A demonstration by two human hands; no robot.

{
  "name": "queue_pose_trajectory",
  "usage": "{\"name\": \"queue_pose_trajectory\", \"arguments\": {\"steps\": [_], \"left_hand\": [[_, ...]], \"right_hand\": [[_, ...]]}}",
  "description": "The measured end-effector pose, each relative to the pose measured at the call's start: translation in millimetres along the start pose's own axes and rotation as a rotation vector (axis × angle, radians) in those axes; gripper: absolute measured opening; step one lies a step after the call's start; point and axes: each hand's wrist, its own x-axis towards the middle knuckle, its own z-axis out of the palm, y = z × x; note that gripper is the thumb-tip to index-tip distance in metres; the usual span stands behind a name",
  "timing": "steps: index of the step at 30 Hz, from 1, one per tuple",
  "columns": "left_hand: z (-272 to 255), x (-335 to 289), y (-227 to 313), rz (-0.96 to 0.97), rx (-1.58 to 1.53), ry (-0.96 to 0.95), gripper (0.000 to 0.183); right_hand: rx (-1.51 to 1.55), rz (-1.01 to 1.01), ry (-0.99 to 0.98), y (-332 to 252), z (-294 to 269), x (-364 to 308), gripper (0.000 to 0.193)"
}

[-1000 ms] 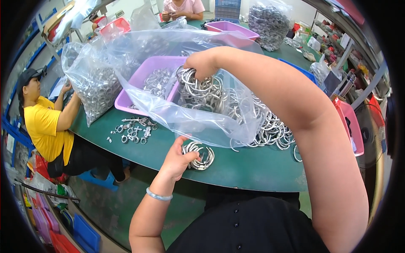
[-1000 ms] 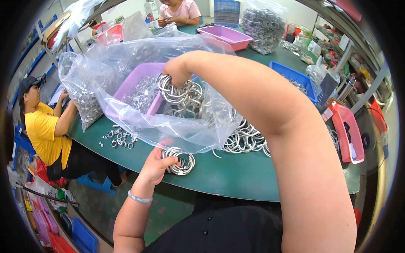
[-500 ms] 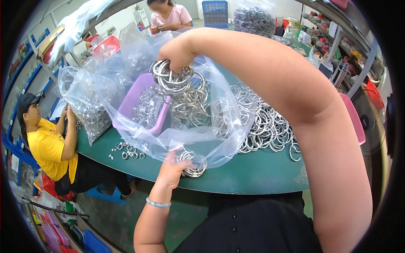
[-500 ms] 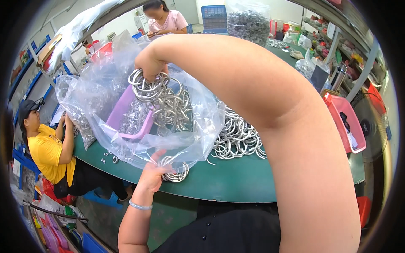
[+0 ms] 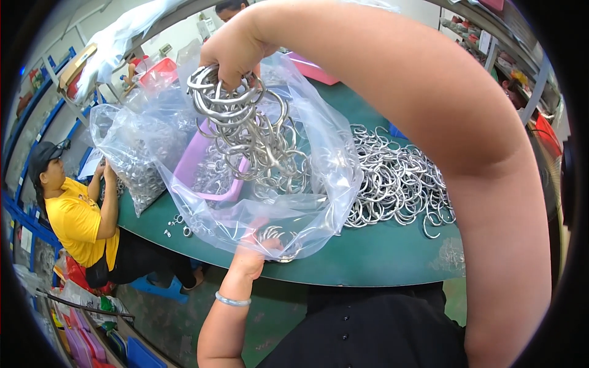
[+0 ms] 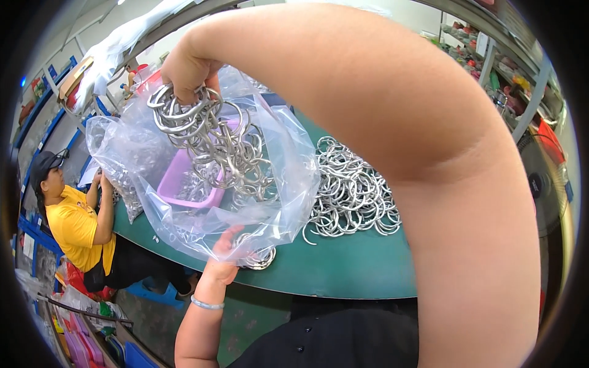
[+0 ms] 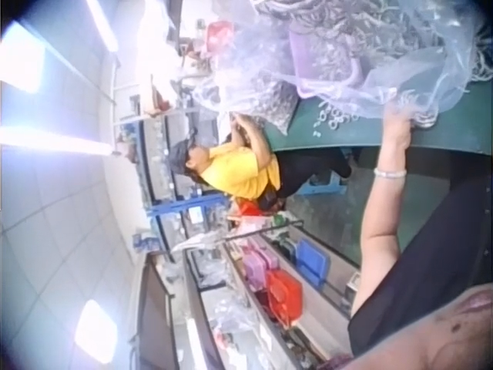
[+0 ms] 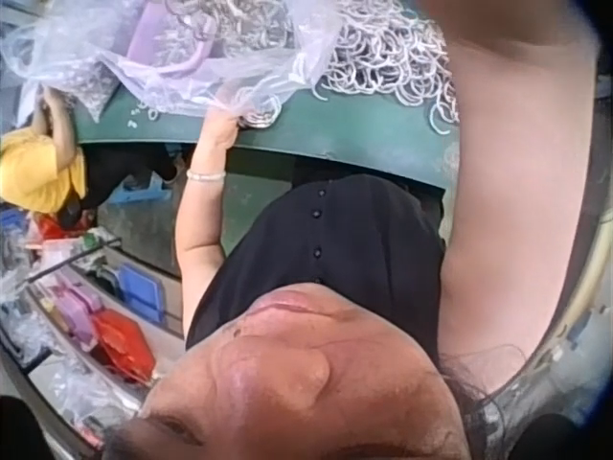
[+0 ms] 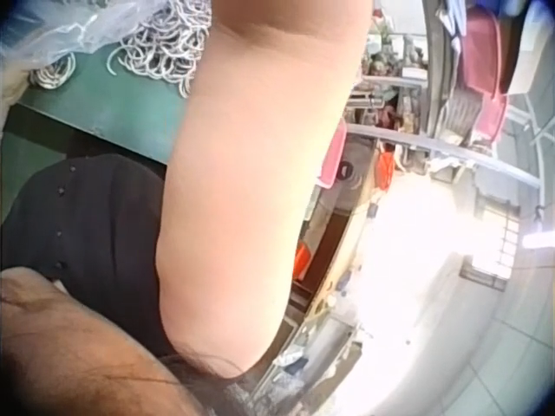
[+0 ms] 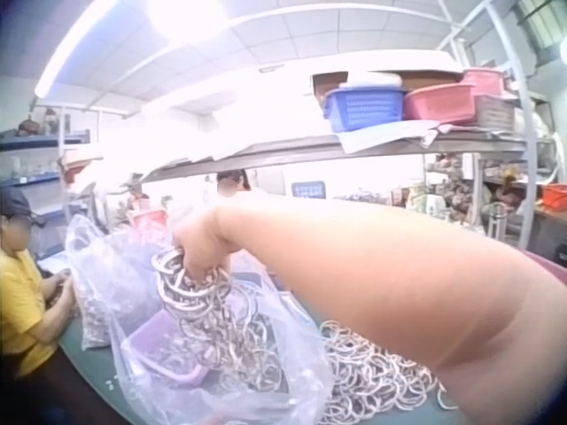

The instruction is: The person picks up metal rings from a plastic bag and sorts them onto a table, eventually picking up two rings to compare them.

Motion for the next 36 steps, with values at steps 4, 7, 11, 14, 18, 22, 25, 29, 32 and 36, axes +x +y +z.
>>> {"name": "queue_pose_trajectory", "arguments": {"steps": [4, 7, 11, 14, 18, 22, 25, 29, 32, 36], "left_hand": [[1.8, 1.1, -2.3, 0.012, -0.002, -0.014, 0.065], [-1.8, -1.5, 0.8, -0.004, 0.006, -0.022, 0.065], [1.3, -4.6, 7.0, -0.003, 0.076, -0.055, 0.064], [2.8, -8.1, 8.4, 0.006, 0.057, -0.04, 0.063], [-4.3, -3.7, 1.6, 0.107, 0.081, -0.089, 0.055], [0.0, -4.1, 3.8, 0.102, 0.097, -0.141, 0.051], [-3.9, -1.0, -0.5, 0.112, 0.058, -0.119, 0.049], [-10.2, 5.1, -4.3, 0.064, 0.08, -0.07, 0.047], [-12.1, 7.6, -3.1, 0.019, 0.009, -0.076, 0.044], [-13.2, 8.3, -1.8, -0.023, -0.038, -0.076, 0.042]], "right_hand": [[0.014, -0.024, -0.07, -8.4, -13.1, -3.3, 0.025], [-0.149, -0.011, -0.024, -24.7, -21.0, -11.9, 0.032], [-0.177, 0.008, 0.099, -38.2, -21.5, -15.9, 0.032], [-0.05, -0.058, 0.068, -45.1, -28.7, -18.2, 0.028], [-0.083, 0.122, 0.131, -58.4, -47.0, -23.2, 0.023], [0.041, -0.12, -0.005, -63.8, -61.0, -27.7, 0.018], [0.046, -0.11, 0.034, -74.4, -68.0, -42.1, 0.019], [-0.002, -0.12, 0.084, -82.8, -68.0, -69.3, 0.02], [-0.041, -0.123, 0.119, -82.8, -63.8, -93.6, 0.02], [-0.091, -0.124, 0.156, -83.0, -54.3, -127.0, 0.021]]}}
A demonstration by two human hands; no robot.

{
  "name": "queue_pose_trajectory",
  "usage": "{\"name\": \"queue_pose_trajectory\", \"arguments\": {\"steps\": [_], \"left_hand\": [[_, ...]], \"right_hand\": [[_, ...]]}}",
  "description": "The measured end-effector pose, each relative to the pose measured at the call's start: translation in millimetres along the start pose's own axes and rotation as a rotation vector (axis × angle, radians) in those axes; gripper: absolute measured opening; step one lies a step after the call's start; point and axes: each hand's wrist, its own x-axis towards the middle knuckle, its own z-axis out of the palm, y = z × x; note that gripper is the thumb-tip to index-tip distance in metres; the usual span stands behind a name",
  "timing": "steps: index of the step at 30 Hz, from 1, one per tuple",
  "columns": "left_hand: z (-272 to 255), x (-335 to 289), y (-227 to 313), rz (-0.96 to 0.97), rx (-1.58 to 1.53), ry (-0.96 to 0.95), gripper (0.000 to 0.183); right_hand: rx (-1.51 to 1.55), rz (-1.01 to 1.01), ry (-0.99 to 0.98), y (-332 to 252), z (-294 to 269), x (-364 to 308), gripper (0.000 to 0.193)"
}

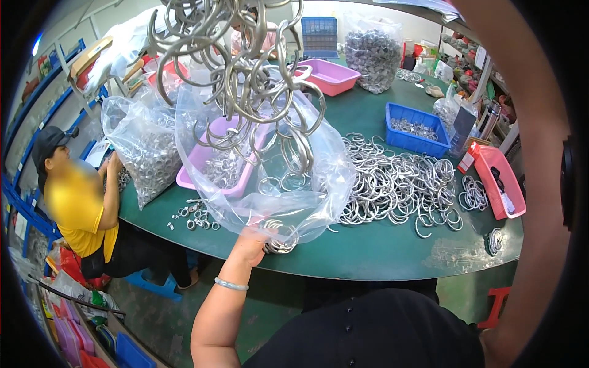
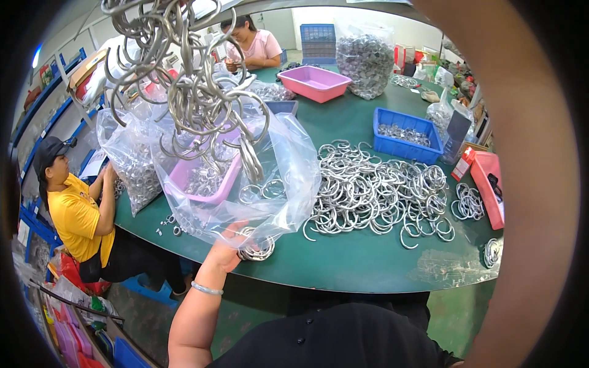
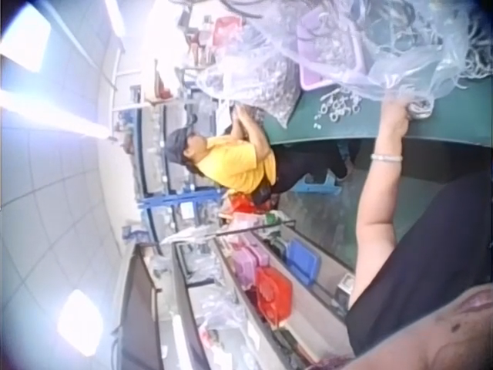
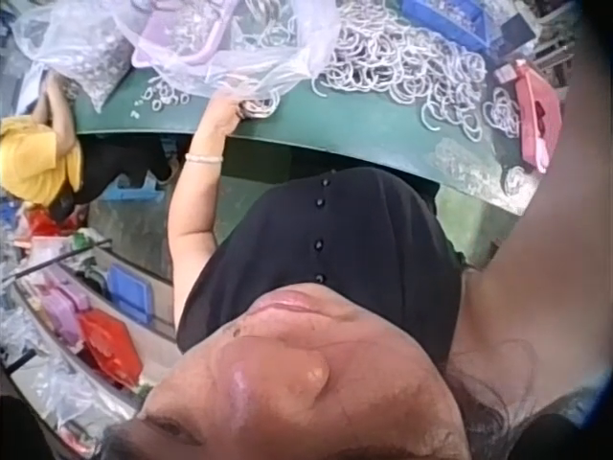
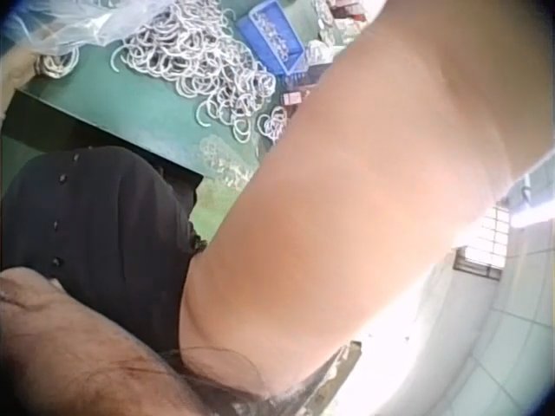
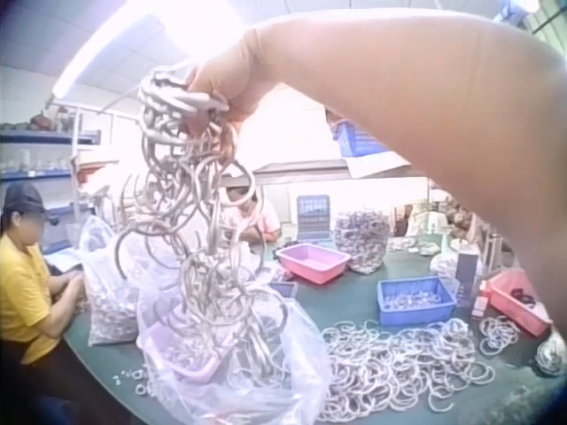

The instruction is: The person picks up metal rings from a plastic bag and sorts them onto a table, eventually picking up two rings to compare them.

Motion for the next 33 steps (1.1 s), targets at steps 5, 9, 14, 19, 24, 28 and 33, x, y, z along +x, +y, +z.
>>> {"name": "queue_pose_trajectory", "arguments": {"steps": [5, 9, 14, 19, 24, 28, 33], "left_hand": [[-1.9, 3.7, -1.6, -0.012, -0.034, 0.007, 0.041], [-3.0, 3.9, 1.3, -0.052, -0.018, -0.024, 0.047], [0.2, 6.5, 2.9, -0.077, -0.052, -0.052, 0.049], [-6.7, 5.2, 0.4, -0.033, -0.013, -0.058, 0.04], [-3.0, 2.8, 2.5, -0.055, 0.017, 0.035, 0.054], [2.4, -1.2, 5.9, -0.032, 0.044, 0.024, 0.045], [7.5, -1.3, 3.4, -0.015, 0.055, 0.077, 0.051]], "right_hand": [[-0.057, 0.018, 0.026, -5.2, 7.6, -47.5, 0.022], [-0.091, 0.066, 0.038, -8.1, 18.8, -89.7, 0.022], [-0.106, 0.161, 0.041, -3.6, 37.3, -144.7, 0.023], [-0.087, 0.267, 0.003, 3.6, 54.1, -192.0, 0.024], [-0.027, 0.34, -0.063, 15.5, 56.4, -224.3, 0.025], [0.053, 0.38, -0.123, 28.8, 53.3, -243.1, 0.026], [0.199, 0.409, -0.179, 50.6, 62.0, -261.3, 0.027]]}}
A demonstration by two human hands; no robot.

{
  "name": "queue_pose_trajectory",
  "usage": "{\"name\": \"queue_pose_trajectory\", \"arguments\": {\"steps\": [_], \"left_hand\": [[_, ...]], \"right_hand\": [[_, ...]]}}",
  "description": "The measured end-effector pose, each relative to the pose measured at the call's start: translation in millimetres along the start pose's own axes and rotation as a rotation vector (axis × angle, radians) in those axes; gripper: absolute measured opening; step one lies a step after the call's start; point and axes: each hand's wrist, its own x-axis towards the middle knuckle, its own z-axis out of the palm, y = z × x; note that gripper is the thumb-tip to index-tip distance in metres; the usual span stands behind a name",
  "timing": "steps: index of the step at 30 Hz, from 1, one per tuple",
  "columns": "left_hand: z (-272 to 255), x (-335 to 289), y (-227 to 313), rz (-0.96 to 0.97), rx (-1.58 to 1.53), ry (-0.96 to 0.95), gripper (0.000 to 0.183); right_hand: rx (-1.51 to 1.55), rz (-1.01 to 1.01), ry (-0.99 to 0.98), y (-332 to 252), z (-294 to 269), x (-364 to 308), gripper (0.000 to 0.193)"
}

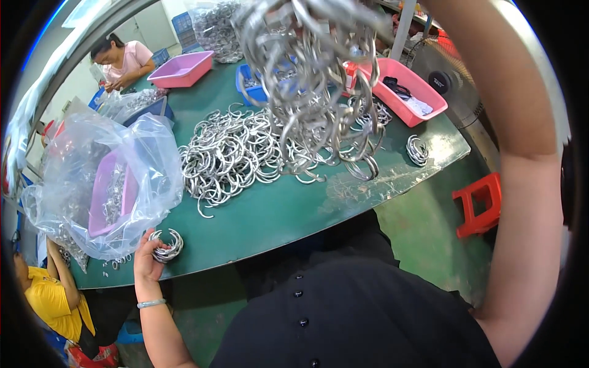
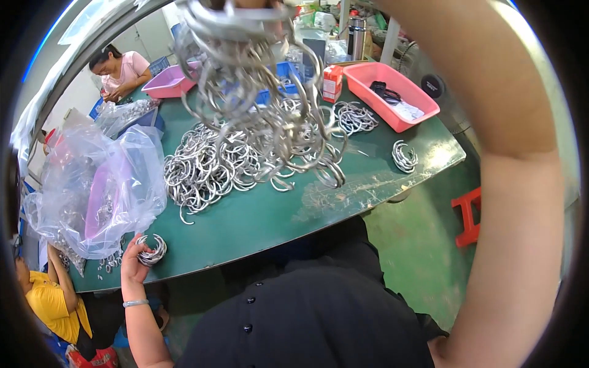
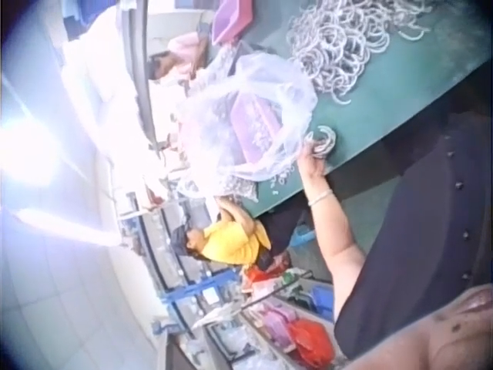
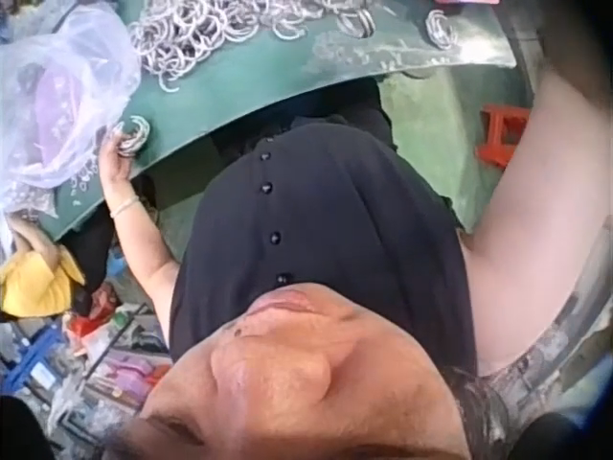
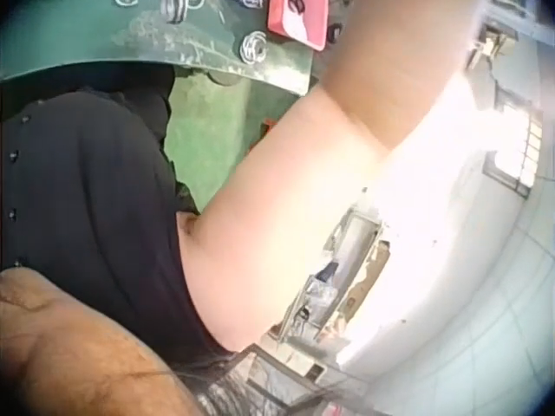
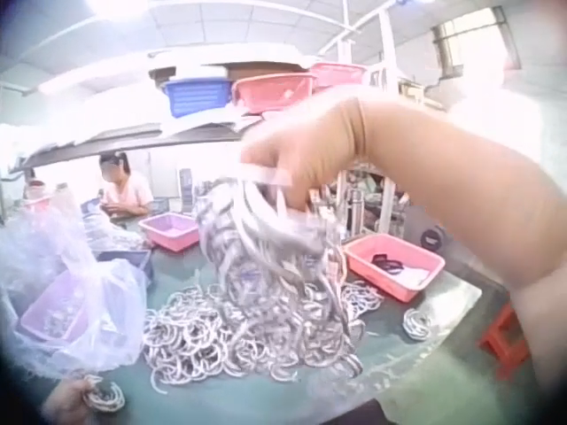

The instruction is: The person picks up metal rings from a plastic bag and sorts them onto a table, eventually picking up two rings to compare them.

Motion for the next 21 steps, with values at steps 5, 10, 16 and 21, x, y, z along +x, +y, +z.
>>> {"name": "queue_pose_trajectory", "arguments": {"steps": [5, 10, 16, 21], "left_hand": [[-1.4, 2.0, -1.4, 0.013, 0.007, 0.023, 0.049], [-4.5, -1.6, -1.7, 0.028, 0.0, 0.06, 0.047], [4.6, -6.9, -3.7, 0.049, -0.028, 0.09, 0.048], [4.8, -10.1, -5.2, 0.06, -0.037, 0.109, 0.05]], "right_hand": [[-0.49, -0.232, 0.119, 45.9, 41.1, 6.0, 0.017], [-0.244, 0.019, 0.144, 58.9, 67.1, 24.0, 0.027], [-0.371, -0.111, 0.168, 79.8, 101.3, 44.2, 0.028], [-0.417, -0.043, 0.17, 70.0, 149.0, 54.7, 0.019]]}}
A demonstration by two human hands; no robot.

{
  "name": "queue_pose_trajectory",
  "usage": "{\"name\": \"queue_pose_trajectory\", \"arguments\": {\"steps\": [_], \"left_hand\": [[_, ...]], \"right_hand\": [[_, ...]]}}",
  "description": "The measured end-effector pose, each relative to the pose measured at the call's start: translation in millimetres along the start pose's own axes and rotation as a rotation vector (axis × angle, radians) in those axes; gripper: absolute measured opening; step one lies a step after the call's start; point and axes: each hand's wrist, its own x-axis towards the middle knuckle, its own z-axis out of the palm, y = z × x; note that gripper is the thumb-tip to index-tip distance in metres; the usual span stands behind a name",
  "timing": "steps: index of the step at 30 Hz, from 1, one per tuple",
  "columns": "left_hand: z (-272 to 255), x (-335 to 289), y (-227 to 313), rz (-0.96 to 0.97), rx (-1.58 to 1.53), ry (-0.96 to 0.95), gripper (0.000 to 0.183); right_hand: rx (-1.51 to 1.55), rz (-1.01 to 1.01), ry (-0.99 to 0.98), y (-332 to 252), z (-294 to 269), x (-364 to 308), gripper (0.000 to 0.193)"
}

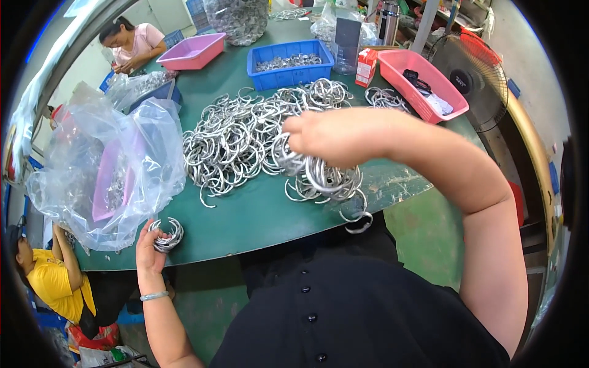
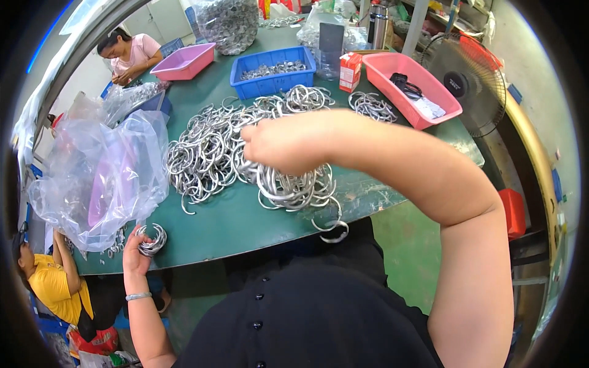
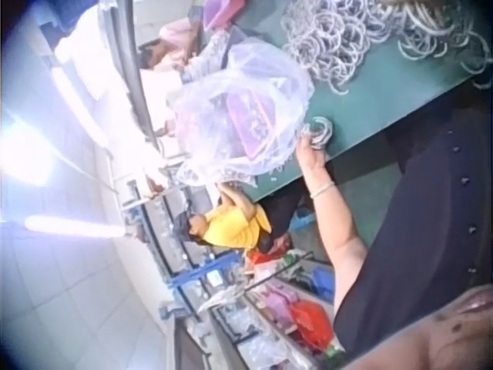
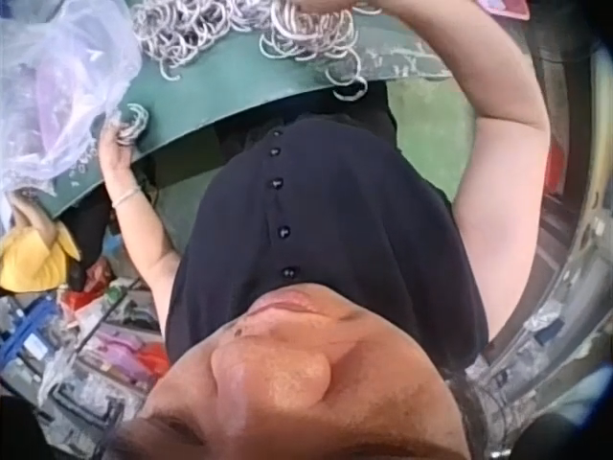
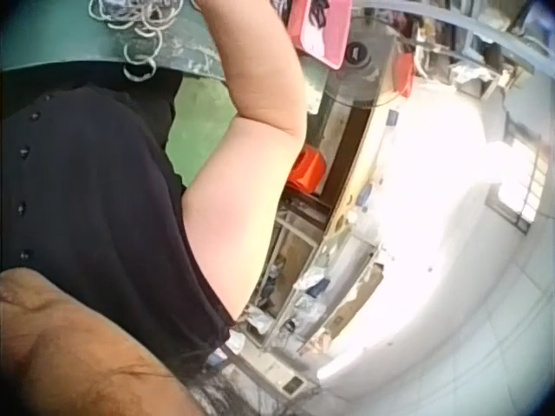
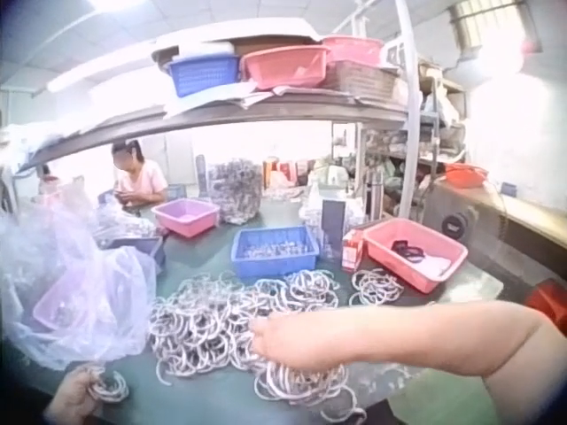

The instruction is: The person picks up metal rings from a plastic bag and sorts them onto a table, eventually picking up two rings to compare them.

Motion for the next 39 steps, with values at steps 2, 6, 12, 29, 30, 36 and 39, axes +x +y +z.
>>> {"name": "queue_pose_trajectory", "arguments": {"steps": [2, 6, 12, 29, 30, 36, 39], "left_hand": [[-1.5, -0.7, -0.9, 0.019, 0.015, -0.028, 0.05], [-2.8, -1.1, -2.1, 0.027, 0.045, -0.05, 0.052], [-6.0, -0.2, -2.4, 0.014, 0.074, -0.071, 0.053], [-2.1, -1.3, -4.2, 0.053, 0.014, -0.027, 0.054], [-3.3, -0.9, -5.5, 0.051, 0.011, -0.034, 0.054], [-5.0, -1.2, -7.5, 0.057, 0.009, -0.036, 0.052], [-6.9, -1.8, -7.4, 0.066, -0.011, -0.045, 0.051]], "right_hand": [[-0.099, -0.056, 0.133, -6.2, 29.1, -0.5, 0.014], [-0.447, -0.109, 0.297, -23.9, 68.7, -4.9, 0.02], [-0.557, -0.088, 0.406, -31.6, 109.1, -9.4, 0.022], [-0.255, -0.086, 0.237, -28.6, 91.9, -10.9, 0.036], [-0.207, -0.106, 0.239, -28.4, 90.7, -10.6, 0.038], [-0.29, -0.125, 0.292, -32.1, 104.1, 7.9, 0.033], [-0.482, -0.08, 0.407, -37.5, 114.9, 25.4, 0.031]]}}
